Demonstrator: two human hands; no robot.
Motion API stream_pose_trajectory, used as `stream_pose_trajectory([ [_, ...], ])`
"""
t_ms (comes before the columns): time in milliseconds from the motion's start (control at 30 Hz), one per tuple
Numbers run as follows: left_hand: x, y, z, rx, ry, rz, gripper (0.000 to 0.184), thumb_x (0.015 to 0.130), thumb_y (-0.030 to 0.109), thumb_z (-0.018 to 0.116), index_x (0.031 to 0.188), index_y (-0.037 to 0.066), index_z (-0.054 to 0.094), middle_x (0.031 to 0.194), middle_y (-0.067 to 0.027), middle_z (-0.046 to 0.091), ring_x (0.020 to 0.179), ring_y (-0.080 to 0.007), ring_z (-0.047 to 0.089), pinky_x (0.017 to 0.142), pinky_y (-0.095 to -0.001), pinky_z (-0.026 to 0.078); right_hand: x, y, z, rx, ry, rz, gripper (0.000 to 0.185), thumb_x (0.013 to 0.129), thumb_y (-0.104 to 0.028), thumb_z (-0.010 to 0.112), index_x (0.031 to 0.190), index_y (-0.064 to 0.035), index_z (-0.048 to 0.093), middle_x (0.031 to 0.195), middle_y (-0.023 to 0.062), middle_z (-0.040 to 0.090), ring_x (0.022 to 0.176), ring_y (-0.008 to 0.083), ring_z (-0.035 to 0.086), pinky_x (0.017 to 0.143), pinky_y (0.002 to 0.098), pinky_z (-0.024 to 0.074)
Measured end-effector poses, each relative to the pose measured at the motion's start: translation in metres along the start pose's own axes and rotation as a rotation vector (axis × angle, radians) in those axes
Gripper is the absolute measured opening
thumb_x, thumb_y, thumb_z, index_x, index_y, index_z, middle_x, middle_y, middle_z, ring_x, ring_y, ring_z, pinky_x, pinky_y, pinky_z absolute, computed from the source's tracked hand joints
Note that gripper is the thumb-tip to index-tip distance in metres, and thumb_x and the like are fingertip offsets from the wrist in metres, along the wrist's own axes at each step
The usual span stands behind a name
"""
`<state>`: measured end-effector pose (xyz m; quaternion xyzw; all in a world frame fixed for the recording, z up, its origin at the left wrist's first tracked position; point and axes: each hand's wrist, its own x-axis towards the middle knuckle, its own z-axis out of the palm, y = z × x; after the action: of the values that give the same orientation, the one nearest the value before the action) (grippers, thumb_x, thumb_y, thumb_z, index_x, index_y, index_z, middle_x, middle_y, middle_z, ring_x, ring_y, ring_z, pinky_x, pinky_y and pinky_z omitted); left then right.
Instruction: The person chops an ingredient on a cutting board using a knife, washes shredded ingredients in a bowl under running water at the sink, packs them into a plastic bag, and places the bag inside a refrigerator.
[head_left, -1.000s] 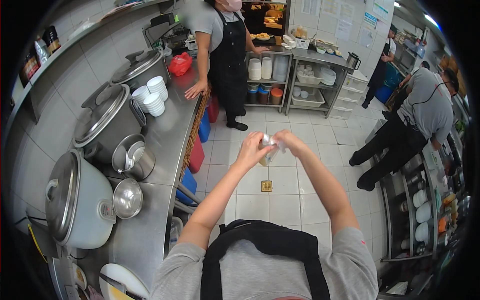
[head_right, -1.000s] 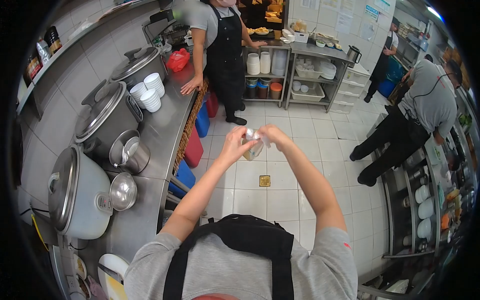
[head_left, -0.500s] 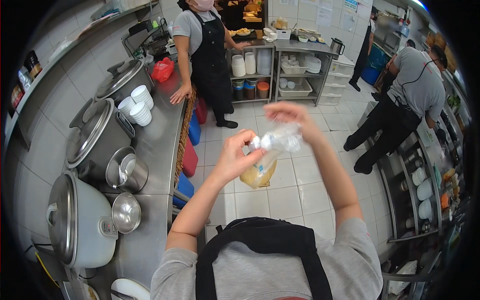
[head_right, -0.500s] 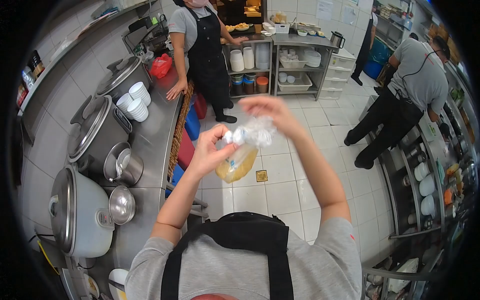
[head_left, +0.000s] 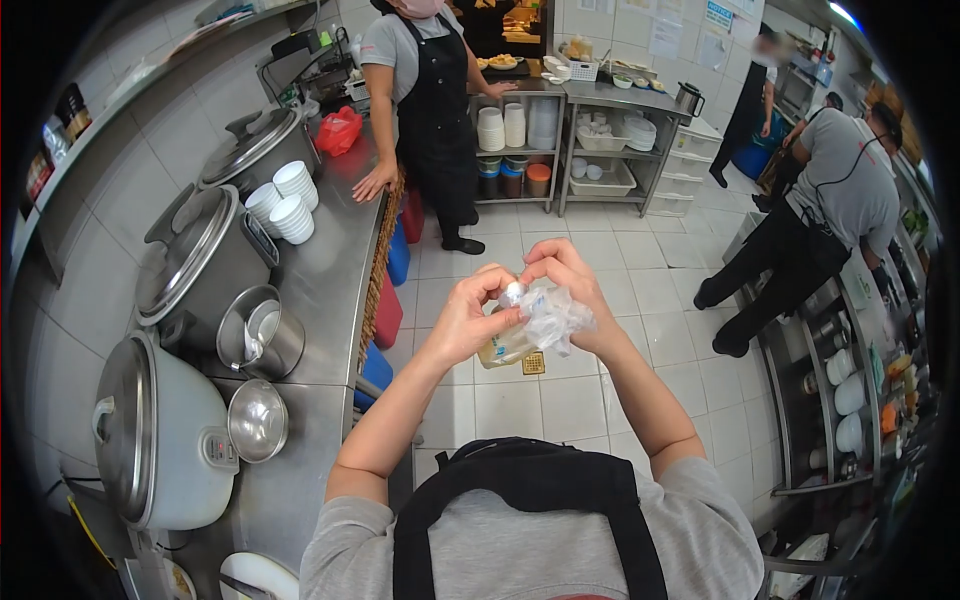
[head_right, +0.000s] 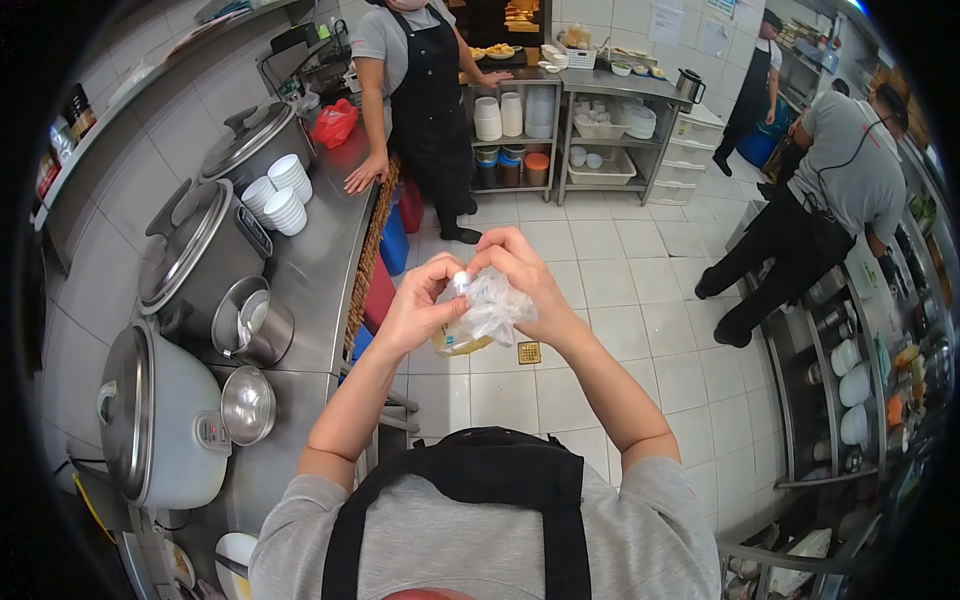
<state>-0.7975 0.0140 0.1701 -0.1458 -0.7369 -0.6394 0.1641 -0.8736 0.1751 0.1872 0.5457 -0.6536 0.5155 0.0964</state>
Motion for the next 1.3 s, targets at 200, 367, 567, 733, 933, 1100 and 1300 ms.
stream_pose_trajectory([
  [200,-0.014,-0.014,-0.022,-0.066,-0.012,-0.057,0.008,0.073,0.003,0.063,0.078,0.002,0.058,0.080,-0.0013,0.059,0.079,-0.0078,0.053,0.075,-0.0227,0.042,0.013,0.007,0.019,-0.125,-0.249,-0.058,0.016,0.066,-0.010,0.056,0.079,-0.0010,0.049,0.093,0.0123,0.045,0.091,0.0297,0.044,0.082,0.0355,0.0362],
  [367,-0.050,-0.035,-0.014,-0.163,0.234,-0.195,0.011,0.072,0.002,0.065,0.080,0.003,0.058,0.074,0.0043,0.057,0.068,-0.0027,0.051,0.061,-0.0179,0.041,0.000,0.021,0.046,-0.074,-0.362,-0.031,0.017,0.063,-0.013,0.051,0.075,-0.0007,0.048,0.090,0.0138,0.045,0.088,0.0316,0.042,0.078,0.0376,0.0339],
  [567,-0.096,-0.052,0.015,-0.142,0.476,-0.146,0.008,0.076,-0.002,0.059,0.079,0.003,0.054,0.076,0.0008,0.055,0.072,-0.0054,0.052,0.064,-0.0188,0.040,-0.036,0.009,0.065,0.062,-0.313,0.049,0.023,0.067,-0.021,0.058,0.077,-0.0028,0.048,0.090,0.0140,0.045,0.088,0.0315,0.043,0.075,0.0376,0.0343],
  [733,-0.088,-0.067,0.071,0.169,0.573,-0.255,0.010,0.072,-0.006,0.057,0.077,0.001,0.051,0.071,-0.0025,0.056,0.067,-0.0080,0.055,0.060,-0.0221,0.044,-0.076,0.025,0.029,-0.054,-0.423,0.149,0.024,0.066,-0.017,0.062,0.081,-0.0062,0.047,0.093,0.0099,0.044,0.090,0.0266,0.044,0.077,0.0362,0.0334],
  [933,-0.047,-0.079,0.161,0.253,0.410,-0.277,0.011,0.071,-0.007,0.055,0.078,-0.001,0.050,0.072,-0.0058,0.056,0.071,-0.0102,0.057,0.066,-0.0242,0.045,-0.146,0.060,-0.043,-0.160,-0.219,0.229,0.019,0.066,-0.009,0.060,0.078,-0.0061,0.046,0.072,0.0074,0.048,0.069,0.0229,0.050,0.073,0.0340,0.0356],
  [1100,-0.032,-0.092,0.204,-0.227,0.202,-0.286,0.018,0.075,-0.006,0.056,0.087,0.002,0.045,0.085,-0.0027,0.056,0.078,-0.0080,0.051,0.071,-0.0216,0.040,-0.169,0.072,-0.083,-0.153,-0.021,0.220,0.019,0.065,-0.006,0.059,0.075,-0.0045,0.043,0.058,0.0093,0.048,0.055,0.0278,0.049,0.066,0.0345,0.0395],
  [1300,-0.014,-0.095,0.223,-0.238,0.115,-0.320,0.014,0.080,0.000,0.059,0.087,0.003,0.047,0.084,-0.0020,0.056,0.079,-0.0068,0.052,0.069,-0.0204,0.040,-0.172,0.071,-0.126,0.079,-0.106,0.617,0.017,0.068,-0.007,0.060,0.076,-0.0021,0.046,0.059,0.0110,0.052,0.053,0.0237,0.053,0.054,0.0332,0.0418],
])
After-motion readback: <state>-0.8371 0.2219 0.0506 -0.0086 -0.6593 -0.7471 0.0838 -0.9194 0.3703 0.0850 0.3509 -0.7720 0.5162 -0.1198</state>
